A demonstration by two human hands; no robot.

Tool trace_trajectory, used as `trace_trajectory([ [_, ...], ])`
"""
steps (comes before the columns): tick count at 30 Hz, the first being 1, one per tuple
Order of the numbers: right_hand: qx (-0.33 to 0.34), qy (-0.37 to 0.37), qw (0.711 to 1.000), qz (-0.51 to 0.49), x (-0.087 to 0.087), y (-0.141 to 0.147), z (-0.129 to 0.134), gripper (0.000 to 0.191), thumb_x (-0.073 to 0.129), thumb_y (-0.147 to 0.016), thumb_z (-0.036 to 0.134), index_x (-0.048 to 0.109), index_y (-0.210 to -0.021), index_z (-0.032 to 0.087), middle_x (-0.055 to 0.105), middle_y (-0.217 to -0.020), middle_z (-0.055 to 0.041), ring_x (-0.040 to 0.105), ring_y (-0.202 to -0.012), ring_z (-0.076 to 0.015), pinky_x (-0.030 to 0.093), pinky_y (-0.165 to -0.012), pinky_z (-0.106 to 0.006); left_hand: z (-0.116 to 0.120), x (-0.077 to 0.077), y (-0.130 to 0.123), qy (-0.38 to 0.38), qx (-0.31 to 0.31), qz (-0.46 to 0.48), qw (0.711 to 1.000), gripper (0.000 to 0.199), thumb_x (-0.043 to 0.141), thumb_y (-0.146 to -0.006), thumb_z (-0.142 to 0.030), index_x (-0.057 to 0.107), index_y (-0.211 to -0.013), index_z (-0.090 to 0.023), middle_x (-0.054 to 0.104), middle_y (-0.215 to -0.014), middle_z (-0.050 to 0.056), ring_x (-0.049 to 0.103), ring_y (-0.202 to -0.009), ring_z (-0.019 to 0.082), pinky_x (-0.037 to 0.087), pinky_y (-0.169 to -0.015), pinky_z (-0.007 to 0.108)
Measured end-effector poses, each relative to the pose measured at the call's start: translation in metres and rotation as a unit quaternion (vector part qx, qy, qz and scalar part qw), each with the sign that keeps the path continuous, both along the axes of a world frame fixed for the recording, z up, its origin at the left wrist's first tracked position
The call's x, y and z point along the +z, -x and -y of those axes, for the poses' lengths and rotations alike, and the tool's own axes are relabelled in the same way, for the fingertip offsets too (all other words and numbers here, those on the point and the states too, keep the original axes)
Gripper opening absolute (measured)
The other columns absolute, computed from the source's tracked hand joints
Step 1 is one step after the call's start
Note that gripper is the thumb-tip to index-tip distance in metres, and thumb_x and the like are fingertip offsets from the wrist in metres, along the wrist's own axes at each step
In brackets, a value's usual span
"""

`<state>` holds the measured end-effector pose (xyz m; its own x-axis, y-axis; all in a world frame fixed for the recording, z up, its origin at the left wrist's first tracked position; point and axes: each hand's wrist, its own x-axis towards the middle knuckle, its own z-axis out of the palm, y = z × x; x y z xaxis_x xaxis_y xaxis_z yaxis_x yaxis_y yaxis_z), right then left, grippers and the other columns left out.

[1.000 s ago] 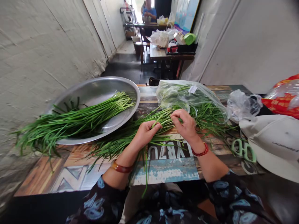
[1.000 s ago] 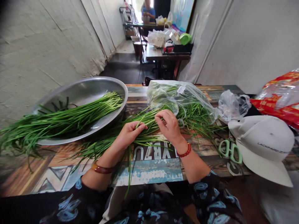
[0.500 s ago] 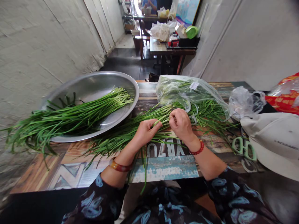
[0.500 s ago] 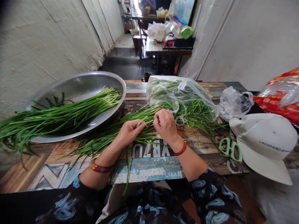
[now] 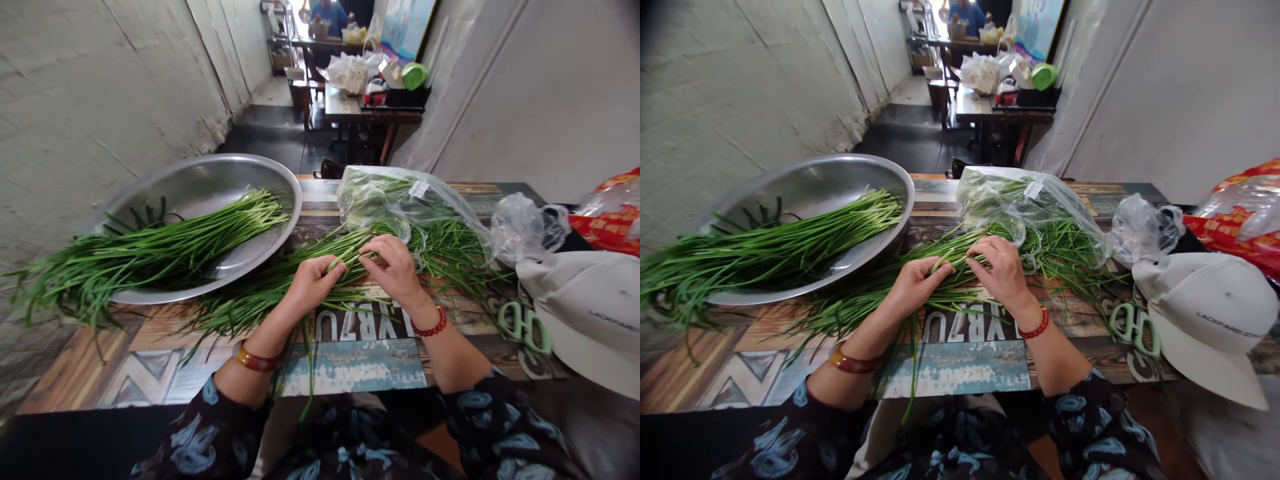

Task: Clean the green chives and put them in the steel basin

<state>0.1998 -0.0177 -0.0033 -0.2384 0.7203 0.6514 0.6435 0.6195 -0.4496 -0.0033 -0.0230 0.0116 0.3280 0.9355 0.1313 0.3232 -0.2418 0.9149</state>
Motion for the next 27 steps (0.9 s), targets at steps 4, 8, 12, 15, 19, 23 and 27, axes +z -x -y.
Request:
trace_trajectory([
  [4,0.006,0.001,1.000,0.002,-0.002,-0.001,0.000,0.005,0.062,-0.090,0.026,0.066,-0.091,0.023,0.068,-0.090,-0.0058,0.062,-0.091,-0.0216,0.050,-0.084,-0.039,0.000,0.000,0.000,-0.001,0.004,0.001,1.000,0.035,0.060,-0.084,-0.043,0.059,-0.062,-0.015,0.051,-0.059,-0.001,0.045,-0.064,0.013,0.035,-0.061,0.022],
  [8,0.041,0.050,0.997,-0.042,0.000,0.004,0.002,0.008,0.058,-0.091,0.020,0.065,-0.090,0.023,0.065,-0.090,-0.0050,0.061,-0.080,-0.0171,0.052,-0.069,-0.031,0.000,0.001,0.000,-0.014,0.000,-0.018,1.000,0.037,0.058,-0.086,-0.041,0.057,-0.060,-0.015,0.049,-0.057,-0.002,0.043,-0.061,0.012,0.034,-0.060,0.023],
  [12,0.058,0.067,0.993,-0.083,0.001,0.008,0.004,0.009,0.058,-0.090,0.018,0.066,-0.088,0.022,0.065,-0.088,-0.0043,0.061,-0.077,-0.0154,0.051,-0.064,-0.028,0.000,0.002,0.000,-0.020,0.000,-0.015,1.000,0.037,0.059,-0.085,-0.042,0.056,-0.059,-0.015,0.047,-0.056,-0.002,0.042,-0.060,0.012,0.033,-0.059,0.023],
  [15,0.051,0.079,0.991,-0.100,0.001,0.008,0.003,0.009,0.060,-0.090,0.022,0.067,-0.083,0.023,0.067,-0.085,-0.0040,0.064,-0.081,-0.0169,0.052,-0.068,-0.030,0.000,0.001,0.000,-0.020,0.000,-0.005,1.000,0.036,0.061,-0.083,-0.043,0.057,-0.059,-0.016,0.047,-0.055,-0.002,0.042,-0.061,0.012,0.033,-0.059,0.023],
  [19,0.044,0.107,0.985,-0.131,-0.003,0.004,-0.002,0.011,0.064,-0.087,0.027,0.067,-0.078,0.023,0.069,-0.081,-0.0030,0.064,-0.079,-0.0176,0.052,-0.072,-0.032,0.000,0.000,0.000,-0.032,-0.008,-0.022,0.999,0.036,0.059,-0.085,-0.042,0.059,-0.061,-0.016,0.048,-0.056,-0.002,0.042,-0.060,0.012,0.032,-0.059,0.023],
  [23,-0.021,0.125,0.981,-0.143,-0.006,-0.006,-0.006,0.014,0.060,-0.088,0.030,0.064,-0.078,0.021,0.066,-0.079,-0.0020,0.061,-0.073,-0.0161,0.049,-0.069,-0.031,0.001,0.003,0.001,-0.049,0.006,-0.042,0.998,0.034,0.054,-0.088,-0.037,0.060,-0.063,-0.014,0.048,-0.060,-0.002,0.043,-0.062,0.012,0.031,-0.060,0.023],
  [27,-0.031,0.139,0.981,-0.133,-0.003,-0.014,-0.003,0.019,0.055,-0.093,0.037,0.062,-0.085,0.020,0.063,-0.077,-0.0018,0.059,-0.070,-0.0155,0.047,-0.068,-0.030,-0.002,0.005,0.003,-0.047,0.051,-0.009,0.998,0.028,0.051,-0.090,-0.035,0.062,-0.074,-0.015,0.047,-0.062,-0.002,0.043,-0.063,0.011,0.032,-0.061,0.022],
])
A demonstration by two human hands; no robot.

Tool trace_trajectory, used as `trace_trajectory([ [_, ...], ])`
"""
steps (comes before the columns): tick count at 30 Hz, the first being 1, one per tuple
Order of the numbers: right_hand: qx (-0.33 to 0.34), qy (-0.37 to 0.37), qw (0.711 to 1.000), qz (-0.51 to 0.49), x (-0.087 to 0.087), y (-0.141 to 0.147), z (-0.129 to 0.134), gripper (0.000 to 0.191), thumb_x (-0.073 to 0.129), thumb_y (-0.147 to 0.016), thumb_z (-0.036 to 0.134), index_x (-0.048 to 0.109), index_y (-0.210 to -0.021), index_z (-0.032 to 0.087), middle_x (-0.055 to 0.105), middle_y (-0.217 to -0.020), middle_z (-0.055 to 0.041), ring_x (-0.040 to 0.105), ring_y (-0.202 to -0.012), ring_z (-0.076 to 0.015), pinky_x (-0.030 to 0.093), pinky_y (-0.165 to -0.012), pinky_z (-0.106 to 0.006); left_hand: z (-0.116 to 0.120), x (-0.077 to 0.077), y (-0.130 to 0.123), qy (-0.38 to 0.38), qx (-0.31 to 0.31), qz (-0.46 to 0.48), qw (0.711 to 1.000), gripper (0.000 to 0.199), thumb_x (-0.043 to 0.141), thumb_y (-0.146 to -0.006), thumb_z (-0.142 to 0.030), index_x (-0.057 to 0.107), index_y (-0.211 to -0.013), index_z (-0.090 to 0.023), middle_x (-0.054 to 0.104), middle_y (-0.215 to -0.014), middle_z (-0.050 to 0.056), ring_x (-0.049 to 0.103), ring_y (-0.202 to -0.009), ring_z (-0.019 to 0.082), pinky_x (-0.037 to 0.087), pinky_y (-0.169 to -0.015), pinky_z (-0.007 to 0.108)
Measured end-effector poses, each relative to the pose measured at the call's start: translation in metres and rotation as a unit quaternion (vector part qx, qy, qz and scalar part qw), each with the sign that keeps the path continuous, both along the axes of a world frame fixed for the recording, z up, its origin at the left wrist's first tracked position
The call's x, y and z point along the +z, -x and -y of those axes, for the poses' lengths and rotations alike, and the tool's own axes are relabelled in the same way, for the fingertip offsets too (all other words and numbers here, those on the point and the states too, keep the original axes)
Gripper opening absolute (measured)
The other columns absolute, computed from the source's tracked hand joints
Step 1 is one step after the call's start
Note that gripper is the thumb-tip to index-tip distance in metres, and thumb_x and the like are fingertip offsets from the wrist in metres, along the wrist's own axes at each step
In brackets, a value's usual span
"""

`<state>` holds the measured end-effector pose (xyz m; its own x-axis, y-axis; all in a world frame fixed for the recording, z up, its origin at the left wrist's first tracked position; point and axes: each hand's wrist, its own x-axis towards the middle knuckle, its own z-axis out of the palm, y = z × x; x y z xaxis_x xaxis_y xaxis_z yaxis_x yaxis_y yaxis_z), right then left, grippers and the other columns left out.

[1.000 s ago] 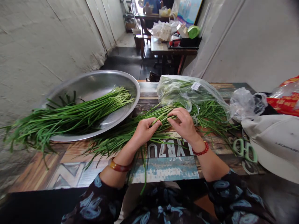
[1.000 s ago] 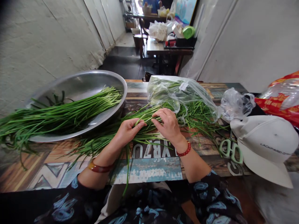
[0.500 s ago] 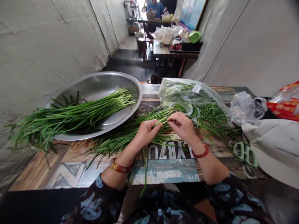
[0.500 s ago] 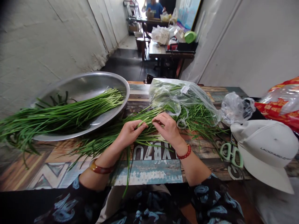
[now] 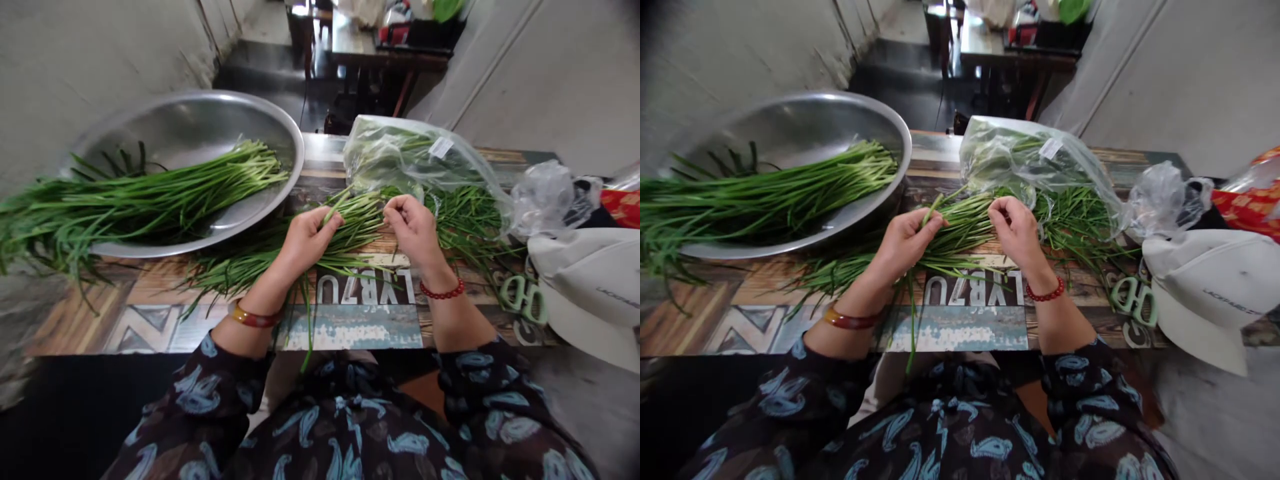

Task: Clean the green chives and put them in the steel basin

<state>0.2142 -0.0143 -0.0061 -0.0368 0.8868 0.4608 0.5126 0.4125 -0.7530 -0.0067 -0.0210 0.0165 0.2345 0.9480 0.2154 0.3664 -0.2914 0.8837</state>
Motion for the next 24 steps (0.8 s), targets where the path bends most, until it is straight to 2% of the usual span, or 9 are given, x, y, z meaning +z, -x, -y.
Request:
trace_trajectory([
  [3,0.096,0.028,0.993,0.061,0.009,0.001,0.006,0.030,0.048,-0.097,0.039,0.063,-0.079,0.021,0.063,-0.072,-0.0014,0.059,-0.068,-0.0148,0.046,-0.067,-0.029,-0.003,-0.001,0.003,0.014,0.013,0.044,0.999,0.025,0.050,-0.092,-0.035,0.058,-0.079,-0.016,0.045,-0.060,-0.004,0.040,-0.058,0.010,0.032,-0.056,0.021],
  [5,0.176,0.040,0.977,0.117,0.014,0.004,0.010,0.034,0.047,-0.098,0.038,0.064,-0.074,0.021,0.063,-0.071,-0.0016,0.059,-0.068,-0.0147,0.046,-0.068,-0.029,-0.004,-0.002,0.005,0.024,0.010,0.070,0.997,0.022,0.049,-0.093,-0.034,0.056,-0.082,-0.017,0.045,-0.061,-0.004,0.039,-0.055,0.009,0.032,-0.054,0.021],
  [7,0.239,0.050,0.957,0.156,0.017,0.007,0.014,0.029,0.050,-0.097,0.035,0.067,-0.077,0.021,0.065,-0.074,-0.0019,0.059,-0.070,-0.0151,0.045,-0.068,-0.029,-0.005,-0.003,0.006,0.028,0.004,0.086,0.996,0.018,0.050,-0.093,-0.031,0.057,-0.085,-0.017,0.044,-0.061,-0.005,0.038,-0.054,0.009,0.033,-0.053,0.020],
  [10,0.297,0.059,0.934,0.189,0.015,0.011,0.018,0.020,0.056,-0.094,0.031,0.070,-0.083,0.022,0.068,-0.081,-0.0024,0.061,-0.076,-0.0162,0.046,-0.071,-0.030,-0.006,-0.002,0.006,0.017,0.008,0.093,0.996,0.015,0.055,-0.090,-0.031,0.057,-0.085,-0.017,0.042,-0.062,-0.005,0.037,-0.055,0.008,0.033,-0.054,0.020],
  [13,0.324,0.053,0.913,0.241,0.010,0.020,0.023,0.015,0.062,-0.091,0.031,0.070,-0.082,0.022,0.067,-0.081,-0.0027,0.060,-0.078,-0.0175,0.044,-0.072,-0.031,-0.005,0.000,0.005,0.014,0.007,0.095,0.995,0.019,0.055,-0.091,-0.033,0.056,-0.081,-0.017,0.041,-0.062,-0.005,0.036,-0.056,0.008,0.033,-0.054,0.020],
  [16,0.308,0.031,0.903,0.297,0.006,0.029,0.028,0.010,0.070,-0.086,0.030,0.068,-0.080,0.022,0.063,-0.078,-0.0033,0.055,-0.075,-0.0183,0.041,-0.069,-0.031,-0.004,0.000,0.004,0.024,0.004,0.097,0.995,0.021,0.052,-0.092,-0.034,0.056,-0.081,-0.017,0.039,-0.061,-0.005,0.035,-0.056,0.008,0.031,-0.053,0.020],
  [18,0.307,0.025,0.901,0.305,0.008,0.031,0.030,0.012,0.066,-0.087,0.025,0.067,-0.076,0.022,0.061,-0.075,-0.0031,0.054,-0.073,-0.0178,0.041,-0.069,-0.032,-0.004,0.000,0.005,0.032,0.006,0.099,0.995,0.022,0.053,-0.092,-0.036,0.056,-0.081,-0.017,0.038,-0.060,-0.005,0.034,-0.055,0.009,0.031,-0.052,0.021],
  [22,0.344,0.057,0.913,0.210,0.020,0.018,0.024,0.023,0.054,-0.095,0.031,0.069,-0.079,0.022,0.066,-0.078,-0.0029,0.059,-0.074,-0.0168,0.045,-0.071,-0.031,-0.004,0.000,0.005,0.041,0.002,0.102,0.994,0.023,0.054,-0.091,-0.039,0.058,-0.083,-0.017,0.038,-0.059,-0.006,0.034,-0.054,0.008,0.031,-0.052,0.021],
  [24,0.338,0.069,0.925,0.160,0.025,0.006,0.018,0.026,0.053,-0.095,0.035,0.070,-0.079,0.023,0.068,-0.078,-0.0028,0.061,-0.074,-0.0166,0.046,-0.070,-0.030,-0.004,0.000,0.004,0.038,-0.002,0.099,0.994,0.023,0.055,-0.091,-0.038,0.059,-0.083,-0.017,0.039,-0.058,-0.006,0.035,-0.054,0.008,0.031,-0.052,0.021],
])
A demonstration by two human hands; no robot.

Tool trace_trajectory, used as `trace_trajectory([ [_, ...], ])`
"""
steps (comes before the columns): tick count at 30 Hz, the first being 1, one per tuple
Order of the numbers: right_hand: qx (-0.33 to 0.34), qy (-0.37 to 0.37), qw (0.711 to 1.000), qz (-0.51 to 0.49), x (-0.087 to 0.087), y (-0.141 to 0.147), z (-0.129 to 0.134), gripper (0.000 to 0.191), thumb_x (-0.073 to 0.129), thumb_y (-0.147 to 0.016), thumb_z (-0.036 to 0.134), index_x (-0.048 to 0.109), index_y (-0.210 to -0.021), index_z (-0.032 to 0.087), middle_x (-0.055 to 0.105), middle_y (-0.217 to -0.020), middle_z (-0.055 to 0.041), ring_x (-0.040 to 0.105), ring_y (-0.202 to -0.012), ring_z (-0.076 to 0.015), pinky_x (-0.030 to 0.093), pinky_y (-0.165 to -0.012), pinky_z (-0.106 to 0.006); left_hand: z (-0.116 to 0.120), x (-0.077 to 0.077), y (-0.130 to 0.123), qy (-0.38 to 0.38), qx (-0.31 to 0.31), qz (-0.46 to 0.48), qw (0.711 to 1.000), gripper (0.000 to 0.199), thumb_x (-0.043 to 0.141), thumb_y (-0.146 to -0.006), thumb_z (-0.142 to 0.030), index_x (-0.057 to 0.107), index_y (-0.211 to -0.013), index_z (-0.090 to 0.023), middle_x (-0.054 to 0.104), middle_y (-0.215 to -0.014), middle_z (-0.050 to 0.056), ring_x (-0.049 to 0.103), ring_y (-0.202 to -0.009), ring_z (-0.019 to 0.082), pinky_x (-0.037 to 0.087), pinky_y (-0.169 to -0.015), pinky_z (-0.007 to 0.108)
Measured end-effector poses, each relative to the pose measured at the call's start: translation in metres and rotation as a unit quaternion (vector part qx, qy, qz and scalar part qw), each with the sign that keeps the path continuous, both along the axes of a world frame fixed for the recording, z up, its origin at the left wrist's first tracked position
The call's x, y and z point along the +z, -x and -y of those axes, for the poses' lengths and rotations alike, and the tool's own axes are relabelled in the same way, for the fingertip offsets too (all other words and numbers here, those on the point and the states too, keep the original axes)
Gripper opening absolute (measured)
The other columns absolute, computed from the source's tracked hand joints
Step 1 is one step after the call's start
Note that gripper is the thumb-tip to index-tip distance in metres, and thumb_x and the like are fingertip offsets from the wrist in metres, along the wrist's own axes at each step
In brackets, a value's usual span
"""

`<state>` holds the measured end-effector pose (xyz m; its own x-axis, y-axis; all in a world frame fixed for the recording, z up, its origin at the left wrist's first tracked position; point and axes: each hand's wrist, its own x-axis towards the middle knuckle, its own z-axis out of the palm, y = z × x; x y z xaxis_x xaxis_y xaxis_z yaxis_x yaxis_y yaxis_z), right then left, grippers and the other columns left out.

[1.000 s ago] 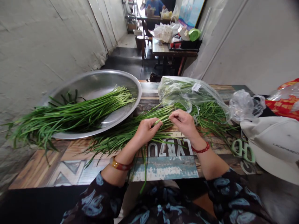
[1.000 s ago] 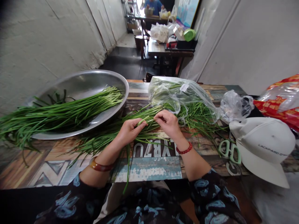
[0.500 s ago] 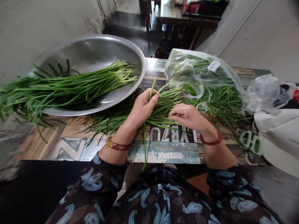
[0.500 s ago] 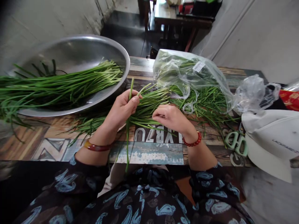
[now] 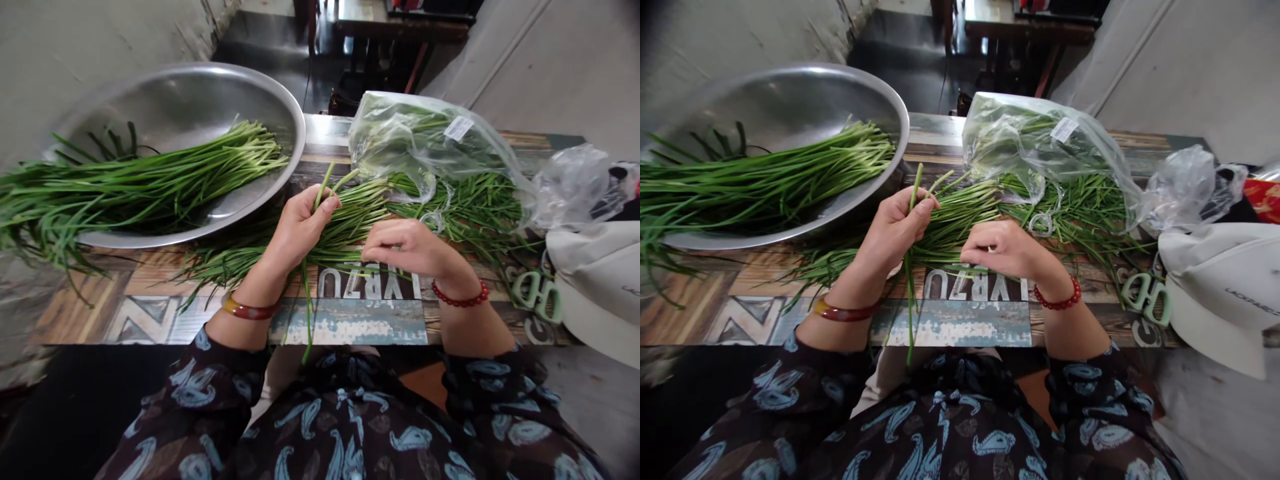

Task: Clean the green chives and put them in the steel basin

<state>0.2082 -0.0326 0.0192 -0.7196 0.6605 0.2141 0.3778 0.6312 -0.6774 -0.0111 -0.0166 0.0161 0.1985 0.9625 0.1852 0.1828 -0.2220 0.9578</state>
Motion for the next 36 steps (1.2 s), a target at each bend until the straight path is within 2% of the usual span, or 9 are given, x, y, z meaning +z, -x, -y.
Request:
trace_trajectory([
  [2,-0.031,0.003,1.000,-0.003,0.002,-0.010,-0.005,0.027,0.055,-0.094,0.036,0.071,-0.077,0.023,0.069,-0.076,-0.0028,0.061,-0.072,-0.0165,0.046,-0.067,-0.030,0.000,0.000,-0.001,-0.007,-0.004,-0.008,1.000,0.022,0.055,-0.090,-0.037,0.059,-0.083,-0.017,0.039,-0.058,-0.006,0.035,-0.054,0.008,0.032,-0.053,0.021],
  [5,-0.063,0.011,0.995,0.073,0.000,-0.019,-0.008,0.022,0.058,-0.090,0.031,0.072,-0.078,0.020,0.069,-0.077,-0.0035,0.061,-0.073,-0.0160,0.043,-0.066,-0.028,-0.001,-0.001,-0.002,-0.014,-0.001,-0.028,1.000,0.020,0.056,-0.089,-0.035,0.058,-0.080,-0.017,0.039,-0.058,-0.006,0.036,-0.054,0.008,0.033,-0.053,0.021],
  [9,-0.050,0.033,0.978,0.200,-0.005,-0.017,-0.006,0.007,0.067,-0.081,0.025,0.070,-0.078,0.019,0.068,-0.078,-0.0022,0.058,-0.071,-0.0146,0.038,-0.063,-0.026,0.000,0.000,-0.003,-0.016,0.007,-0.056,0.998,0.015,0.060,-0.085,-0.030,0.057,-0.078,-0.018,0.041,-0.058,-0.006,0.038,-0.056,0.009,0.035,-0.055,0.021],
  [12,-0.044,-0.009,0.973,0.226,-0.005,-0.013,-0.003,0.009,0.063,-0.083,0.019,0.066,-0.075,0.019,0.067,-0.079,-0.0028,0.058,-0.075,-0.0159,0.039,-0.068,-0.027,0.001,0.000,-0.005,-0.018,-0.006,-0.065,0.998,0.015,0.060,-0.085,-0.030,0.058,-0.076,-0.017,0.043,-0.059,-0.005,0.040,-0.058,0.010,0.036,-0.057,0.021],
  [17,-0.093,-0.061,0.984,0.138,-0.003,-0.007,-0.001,0.020,0.045,-0.095,0.018,0.064,-0.087,0.019,0.066,-0.088,-0.0060,0.058,-0.082,-0.0176,0.042,-0.075,-0.029,0.003,0.000,-0.007,0.002,-0.032,-0.071,0.997,0.023,0.056,-0.087,-0.036,0.063,-0.080,-0.015,0.053,-0.063,-0.002,0.047,-0.063,0.011,0.039,-0.060,0.022],
  [21,-0.138,-0.061,0.989,-0.003,-0.004,-0.001,-0.002,0.018,0.048,-0.096,0.023,0.064,-0.090,0.018,0.066,-0.085,-0.0040,0.058,-0.079,-0.0161,0.043,-0.075,-0.028,0.005,0.001,-0.010,0.020,-0.077,-0.083,0.993,0.028,0.058,-0.086,-0.038,0.069,-0.083,-0.013,0.064,-0.075,0.002,0.054,-0.073,0.014,0.042,-0.068,0.024],
  [27,-0.188,-0.045,0.976,-0.098,-0.012,0.009,-0.005,0.016,0.056,-0.092,0.027,0.065,-0.083,0.019,0.066,-0.080,-0.0018,0.057,-0.072,-0.0142,0.043,-0.071,-0.028,0.007,0.002,-0.009,0.063,-0.128,-0.099,0.985,0.030,0.064,-0.081,-0.040,0.068,-0.072,-0.012,0.057,-0.066,-0.001,0.047,-0.063,0.010,0.036,-0.061,0.023],
  [32,-0.232,-0.033,0.964,-0.126,-0.019,0.013,-0.008,0.017,0.055,-0.091,0.031,0.063,-0.082,0.019,0.064,-0.076,-0.0007,0.056,-0.070,-0.0142,0.043,-0.070,-0.027,0.006,0.000,-0.008,0.066,-0.110,-0.110,0.986,0.029,0.066,-0.078,-0.040,0.068,-0.072,-0.011,0.053,-0.062,-0.002,0.044,-0.060,0.009,0.034,-0.058,0.023],
  [36,-0.302,-0.006,0.936,-0.181,-0.022,0.005,-0.014,0.027,0.047,-0.096,0.039,0.059,-0.082,0.020,0.061,-0.074,-0.0004,0.055,-0.067,-0.0137,0.044,-0.069,-0.028,0.005,0.000,-0.008,0.065,-0.098,-0.111,0.987,0.029,0.064,-0.078,-0.038,0.065,-0.068,-0.011,0.052,-0.061,-0.002,0.044,-0.060,0.009,0.034,-0.059,0.023],
])
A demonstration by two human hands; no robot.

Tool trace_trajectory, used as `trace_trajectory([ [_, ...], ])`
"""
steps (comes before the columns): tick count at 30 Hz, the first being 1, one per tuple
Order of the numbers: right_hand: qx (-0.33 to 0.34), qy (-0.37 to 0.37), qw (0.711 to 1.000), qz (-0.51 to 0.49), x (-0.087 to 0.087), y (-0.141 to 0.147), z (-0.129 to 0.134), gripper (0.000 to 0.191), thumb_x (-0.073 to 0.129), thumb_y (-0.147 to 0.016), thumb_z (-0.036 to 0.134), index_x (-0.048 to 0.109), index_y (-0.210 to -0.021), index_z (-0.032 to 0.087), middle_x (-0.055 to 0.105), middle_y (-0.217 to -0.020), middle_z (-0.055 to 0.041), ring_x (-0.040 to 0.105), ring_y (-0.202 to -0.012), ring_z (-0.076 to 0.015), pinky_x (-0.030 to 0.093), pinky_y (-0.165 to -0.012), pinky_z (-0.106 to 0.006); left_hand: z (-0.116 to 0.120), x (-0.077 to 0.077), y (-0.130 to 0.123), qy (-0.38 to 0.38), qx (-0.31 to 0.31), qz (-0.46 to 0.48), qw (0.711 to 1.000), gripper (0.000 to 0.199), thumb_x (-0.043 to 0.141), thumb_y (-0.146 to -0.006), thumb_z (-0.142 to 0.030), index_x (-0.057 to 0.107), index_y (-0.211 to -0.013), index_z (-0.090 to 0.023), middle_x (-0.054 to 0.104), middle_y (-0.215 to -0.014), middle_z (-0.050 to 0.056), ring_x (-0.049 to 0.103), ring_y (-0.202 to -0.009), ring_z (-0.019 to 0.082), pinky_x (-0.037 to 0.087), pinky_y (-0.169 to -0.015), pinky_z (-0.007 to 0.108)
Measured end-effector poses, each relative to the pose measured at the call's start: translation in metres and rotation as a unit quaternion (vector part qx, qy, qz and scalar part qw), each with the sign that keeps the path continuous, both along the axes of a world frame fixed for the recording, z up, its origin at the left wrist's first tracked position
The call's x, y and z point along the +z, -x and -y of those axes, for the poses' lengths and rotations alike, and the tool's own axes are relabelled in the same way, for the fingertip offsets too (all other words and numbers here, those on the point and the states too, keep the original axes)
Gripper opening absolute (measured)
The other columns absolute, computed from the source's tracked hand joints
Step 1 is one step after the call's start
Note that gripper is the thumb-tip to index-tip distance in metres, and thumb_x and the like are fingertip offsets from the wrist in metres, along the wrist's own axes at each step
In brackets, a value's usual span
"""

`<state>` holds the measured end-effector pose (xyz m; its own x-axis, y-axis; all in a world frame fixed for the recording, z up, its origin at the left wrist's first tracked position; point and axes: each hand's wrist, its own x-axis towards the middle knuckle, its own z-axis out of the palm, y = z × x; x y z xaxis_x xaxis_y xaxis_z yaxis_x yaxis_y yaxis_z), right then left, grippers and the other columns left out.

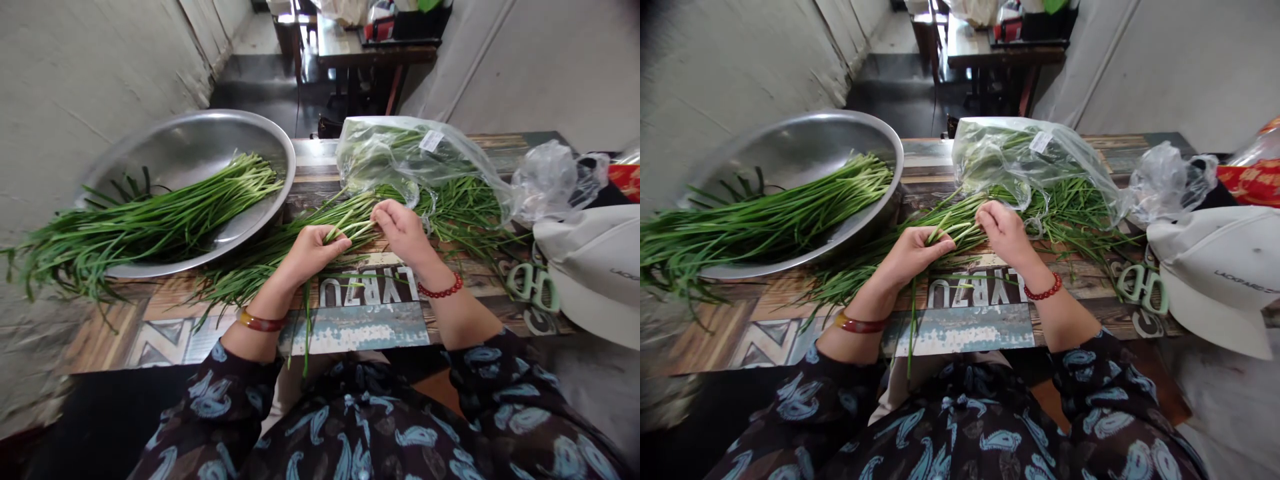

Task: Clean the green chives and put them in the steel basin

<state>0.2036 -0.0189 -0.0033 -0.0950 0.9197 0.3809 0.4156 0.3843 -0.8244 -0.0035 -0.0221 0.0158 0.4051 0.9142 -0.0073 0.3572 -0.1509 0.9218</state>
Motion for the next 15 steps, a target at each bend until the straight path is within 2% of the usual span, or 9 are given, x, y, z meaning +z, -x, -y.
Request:
trace_trajectory([
  [3,-0.051,0.002,0.997,-0.063,0.002,-0.012,-0.004,0.033,0.043,-0.098,0.044,0.057,-0.078,0.021,0.061,-0.074,-0.0006,0.057,-0.067,-0.0133,0.046,-0.068,-0.028,0.000,0.000,0.001,0.000,0.017,0.006,1.000,0.029,0.064,-0.079,-0.038,0.065,-0.067,-0.012,0.052,-0.061,-0.003,0.044,-0.060,0.009,0.034,-0.059,0.023],
  [5,-0.072,-0.001,0.996,-0.059,0.005,-0.018,-0.005,0.037,0.044,-0.097,0.042,0.056,-0.070,0.021,0.059,-0.069,-0.0003,0.056,-0.066,-0.0133,0.046,-0.068,-0.028,-0.001,0.000,0.002,0.005,0.022,0.018,1.000,0.029,0.064,-0.080,-0.038,0.065,-0.068,-0.012,0.053,-0.061,-0.002,0.044,-0.059,0.009,0.034,-0.059,0.023],
  [7,-0.084,-0.009,0.996,-0.037,0.007,-0.020,-0.006,0.032,0.051,-0.093,0.038,0.057,-0.067,0.021,0.060,-0.069,-0.0005,0.056,-0.067,-0.0136,0.047,-0.069,-0.028,-0.001,0.000,0.003,0.012,0.024,0.036,0.999,0.029,0.063,-0.080,-0.039,0.067,-0.070,-0.012,0.054,-0.061,-0.002,0.044,-0.059,0.009,0.033,-0.058,0.023],
  [10,-0.048,-0.017,0.998,-0.045,0.008,-0.016,-0.005,0.010,0.063,-0.084,0.030,0.065,-0.087,0.021,0.067,-0.086,-0.0026,0.061,-0.075,-0.0145,0.050,-0.071,-0.029,-0.001,0.000,0.004,0.028,0.025,0.057,0.998,0.030,0.063,-0.081,-0.041,0.068,-0.073,-0.012,0.051,-0.059,-0.003,0.040,-0.056,0.008,0.029,-0.055,0.022],
  [12,0.003,-0.024,0.999,-0.041,0.008,-0.011,-0.004,0.019,0.066,-0.082,0.029,0.067,-0.099,0.021,0.069,-0.095,-0.0037,0.063,-0.080,-0.0152,0.052,-0.073,-0.029,-0.001,0.000,0.003,0.039,0.022,0.065,0.997,0.031,0.064,-0.080,-0.041,0.068,-0.072,-0.012,0.050,-0.058,-0.004,0.039,-0.055,0.008,0.027,-0.054,0.023],
  [15,0.046,-0.051,0.998,0.002,0.009,-0.004,-0.001,0.011,0.068,-0.082,0.031,0.070,-0.088,0.022,0.070,-0.086,-0.0031,0.062,-0.077,-0.0155,0.051,-0.072,-0.030,0.000,0.002,0.002,0.045,0.017,0.062,0.997,0.030,0.065,-0.079,-0.041,0.066,-0.069,-0.012,0.051,-0.059,-0.003,0.040,-0.056,0.008,0.028,-0.055,0.023],
])
